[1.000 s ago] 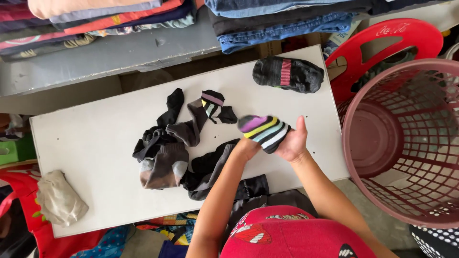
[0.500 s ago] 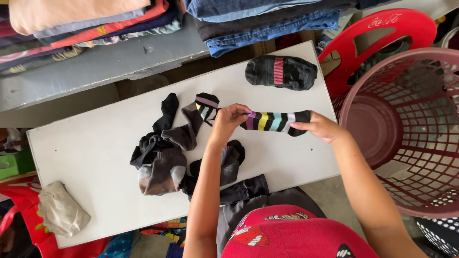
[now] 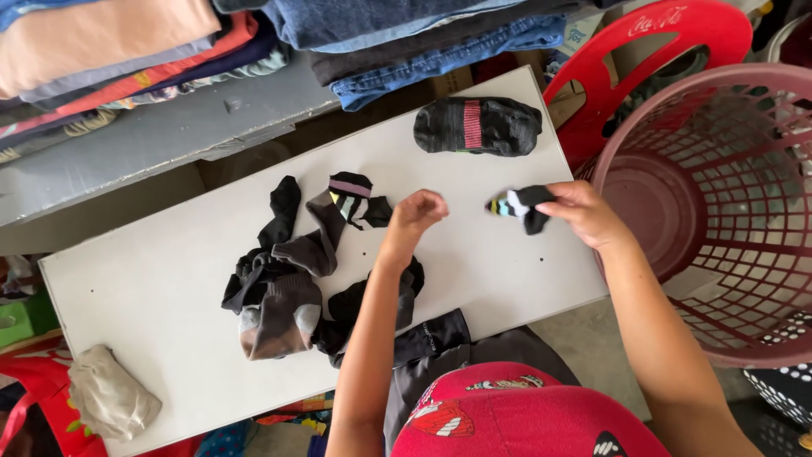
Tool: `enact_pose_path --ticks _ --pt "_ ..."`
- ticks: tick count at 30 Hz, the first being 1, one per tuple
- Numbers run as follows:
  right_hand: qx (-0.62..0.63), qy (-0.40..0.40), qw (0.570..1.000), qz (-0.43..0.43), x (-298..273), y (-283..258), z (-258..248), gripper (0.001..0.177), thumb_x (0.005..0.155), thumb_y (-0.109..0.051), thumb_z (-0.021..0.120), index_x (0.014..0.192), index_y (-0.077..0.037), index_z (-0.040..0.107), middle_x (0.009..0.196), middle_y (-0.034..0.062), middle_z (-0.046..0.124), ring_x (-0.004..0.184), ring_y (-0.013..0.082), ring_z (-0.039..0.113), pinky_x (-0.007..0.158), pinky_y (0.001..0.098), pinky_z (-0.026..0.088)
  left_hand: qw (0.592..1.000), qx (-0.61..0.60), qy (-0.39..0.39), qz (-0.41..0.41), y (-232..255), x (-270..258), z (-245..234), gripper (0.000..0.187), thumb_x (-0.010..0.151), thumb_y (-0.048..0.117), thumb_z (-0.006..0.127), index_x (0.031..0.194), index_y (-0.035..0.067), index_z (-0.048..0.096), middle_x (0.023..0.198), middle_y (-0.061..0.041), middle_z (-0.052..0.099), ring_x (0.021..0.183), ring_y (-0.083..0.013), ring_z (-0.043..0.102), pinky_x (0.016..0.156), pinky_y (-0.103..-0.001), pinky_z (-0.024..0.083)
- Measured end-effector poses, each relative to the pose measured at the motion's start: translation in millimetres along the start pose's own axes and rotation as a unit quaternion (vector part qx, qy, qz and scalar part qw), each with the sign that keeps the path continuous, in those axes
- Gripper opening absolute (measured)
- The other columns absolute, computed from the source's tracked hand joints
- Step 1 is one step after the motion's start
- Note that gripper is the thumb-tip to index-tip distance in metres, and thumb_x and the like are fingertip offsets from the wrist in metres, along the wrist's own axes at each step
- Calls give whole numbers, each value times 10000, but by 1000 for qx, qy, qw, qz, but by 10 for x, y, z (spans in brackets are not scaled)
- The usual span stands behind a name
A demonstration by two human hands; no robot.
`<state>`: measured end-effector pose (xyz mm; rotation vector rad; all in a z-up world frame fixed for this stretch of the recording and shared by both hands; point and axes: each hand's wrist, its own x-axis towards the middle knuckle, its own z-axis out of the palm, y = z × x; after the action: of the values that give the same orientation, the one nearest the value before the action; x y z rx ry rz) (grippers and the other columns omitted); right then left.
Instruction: Sorting and pairing various pairs of socks from a laundry basket on a white table.
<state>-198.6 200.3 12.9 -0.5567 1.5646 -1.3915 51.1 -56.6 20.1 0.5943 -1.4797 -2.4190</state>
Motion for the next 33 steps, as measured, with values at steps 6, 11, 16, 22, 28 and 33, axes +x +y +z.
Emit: enact_pose_path --ticks 6,11,16,22,28,33 --pt "-262 -73 927 -257 -63 -798 642 280 789 -62 708 1037 63 747 1127 103 736 1164 269 638 1147 433 402 994 68 70 -40 158 75 430 382 979 285 625 1348 209 563 1243 101 644 1151 -61 612 968 -276 520" --pt "-627 -163 751 -128 -277 -830 1084 184 803 -213 765 882 -46 753 914 91 717 1243 246 572 1263 470 195 968 120 221 1 -529 41 122 262 969 199 747 1191 71 693 1060 -102 692 950 -173 623 889 -314 520" --pt "-579 -51 756 -302 -323 45 767 264 745 -198 787 927 -14 736 1131 152 732 1285 326 574 1206 490 304 851 424 292 104 -786 -12 158 197 918 103 753 1083 68 650 961 -145 680 863 -304 653 781 -394 543" --pt "-445 131 819 -337 -407 -222 903 248 840 -90 771 1066 1 721 1133 144 730 1113 316 673 954 405 543 758 556 289 183 -318 -81 304 347 933 161 747 1235 63 608 1136 -180 606 1011 -358 613 858 -462 504" --pt "-357 173 851 -344 -51 -104 1466 73 905 -4 734 971 -32 717 961 86 735 902 276 693 777 375 564 589 704 386 90 316 -155 -328 492 799 224 817 1237 57 668 1196 -196 585 1023 -365 576 820 -486 487" --pt "-340 94 881 -315 341 -157 2057 220 881 -71 776 1083 -47 693 1019 88 723 915 261 678 795 370 560 736 579 351 18 243 -114 -784 73 1055 122 689 1113 91 722 1124 -102 662 934 -249 632 812 -347 506"
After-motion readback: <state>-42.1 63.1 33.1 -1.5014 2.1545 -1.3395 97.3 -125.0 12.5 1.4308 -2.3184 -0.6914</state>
